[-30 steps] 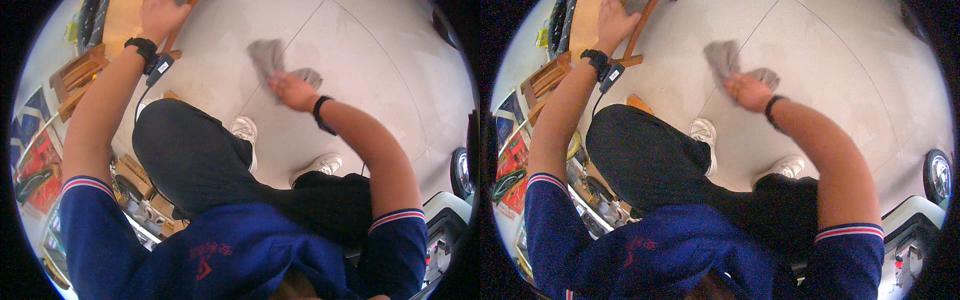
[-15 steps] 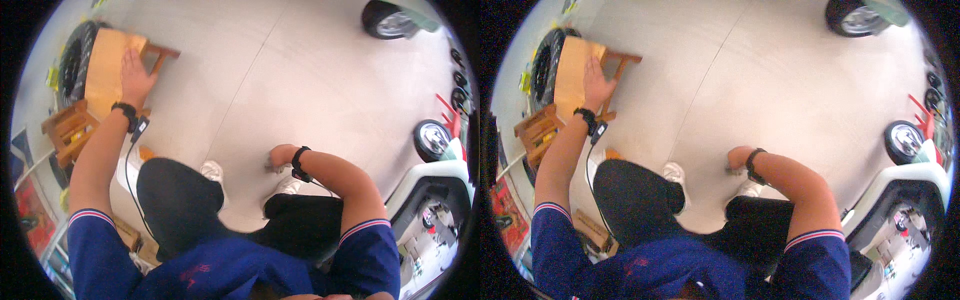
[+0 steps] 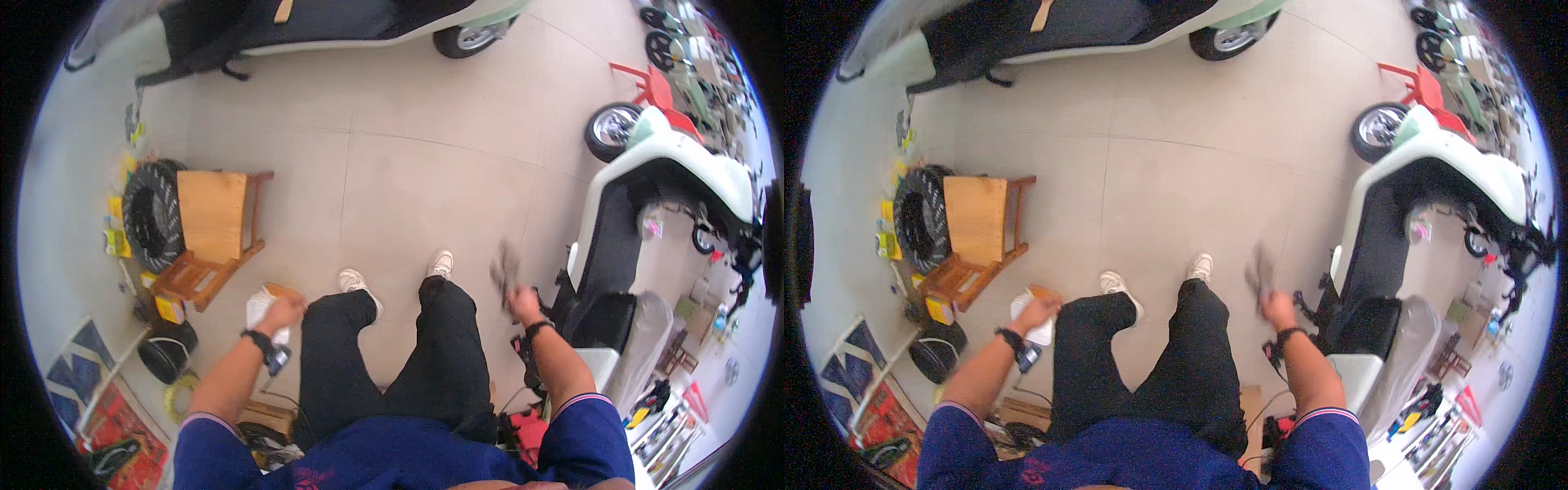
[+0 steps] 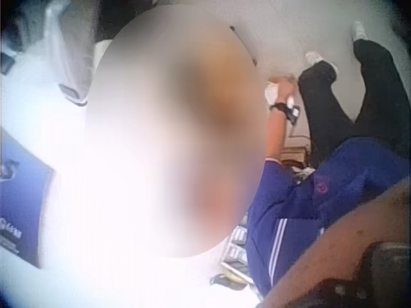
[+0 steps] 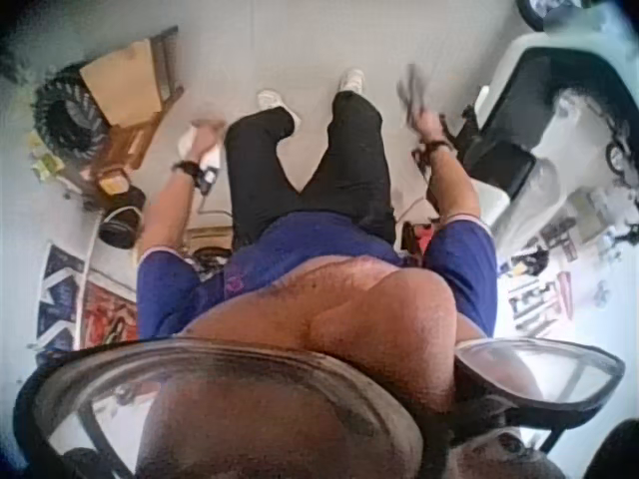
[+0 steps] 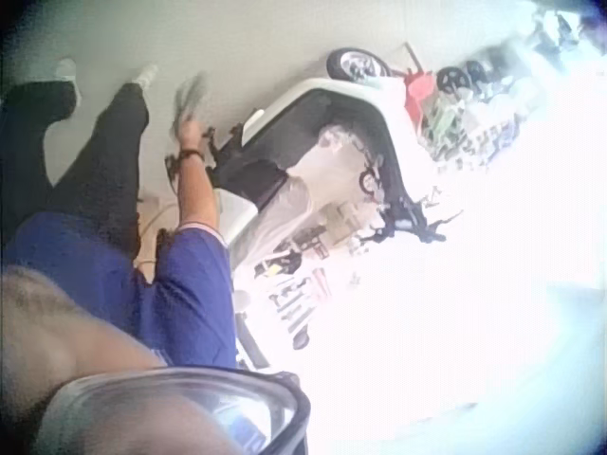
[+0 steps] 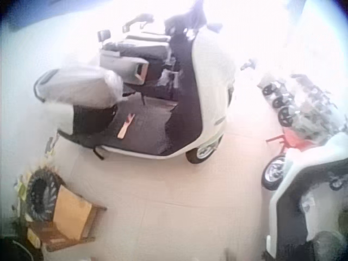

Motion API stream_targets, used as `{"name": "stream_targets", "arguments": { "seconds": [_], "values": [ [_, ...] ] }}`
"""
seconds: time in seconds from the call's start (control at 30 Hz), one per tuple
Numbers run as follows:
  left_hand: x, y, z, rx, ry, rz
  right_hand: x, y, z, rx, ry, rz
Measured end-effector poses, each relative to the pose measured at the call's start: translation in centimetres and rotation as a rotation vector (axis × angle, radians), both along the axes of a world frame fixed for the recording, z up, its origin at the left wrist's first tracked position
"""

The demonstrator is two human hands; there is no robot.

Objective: The person wipes the floor with a cloth by hand while squatting and sitting on a low stool in a showroom with several parked scooters.

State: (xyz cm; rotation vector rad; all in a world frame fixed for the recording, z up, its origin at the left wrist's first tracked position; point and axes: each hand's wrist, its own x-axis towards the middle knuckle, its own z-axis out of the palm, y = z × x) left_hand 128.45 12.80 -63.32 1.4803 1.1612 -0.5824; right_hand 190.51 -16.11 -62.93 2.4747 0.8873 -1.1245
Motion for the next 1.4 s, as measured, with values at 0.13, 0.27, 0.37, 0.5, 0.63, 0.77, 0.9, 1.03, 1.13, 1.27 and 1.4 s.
{"name": "stream_targets", "arguments": {
  "seconds": [0.13, 0.27, 0.37, 0.5, 0.63, 0.77, 0.9, 1.03, 1.13, 1.27, 1.4],
  "values": [
    [0.4, -4.7, 11.8, -0.056, 0.091, -0.111, -4.9, -15.2, 12.6, -0.57, 0.667, -0.062],
    [0.5, -4.9, 17.7, -0.068, 0.169, -0.005, -10.1, -24.3, 20.7, -0.486, 0.645, -0.057],
    [3.5, -2.2, 20.4, 0.003, 0.19, -0.059, -9.6, -26.2, 21.4, -0.422, 0.45, -0.133],
    [9.5, 1.1, 24.5, -0.048, 0.256, 0.016, -5.0, -22.1, 20.9, -0.313, 0.464, -0.225],
    [21.7, 3.1, 24.1, -0.11, 0.144, -0.051, 10.0, -28.2, 10.9, -0.374, 0.19, 0.189],
    [32.1, 10.9, 33.5, -0.015, 0.285, -0.214, 22.7, -4.8, 14.9, 0.258, 0.207, -0.365],
    [47.4, 17.8, 35.1, 0.227, 0.241, -0.331, 32.3, 6.7, 26.7, 0.237, 0.25, -0.375],
    [63.3, 21.8, 35.4, 0.143, -0.067, 0.065, 36.9, 8.6, 30.2, 0.293, 0.327, -0.487],
    [74.2, 23.9, 34.7, 0.072, -0.029, -0.149, 37.7, 5.7, 30.7, 0.238, 0.45, -0.591],
    [86.2, 27.1, 31.8, 0.124, 0.016, -0.543, 33.6, -5.2, 27.1, 0.059, 0.451, -0.68],
    [96.0, 32.4, 29.5, 0.054, 0.098, -0.722, 27.9, -7.0, 28.9, -0.086, 0.452, -0.912]
  ]
}}
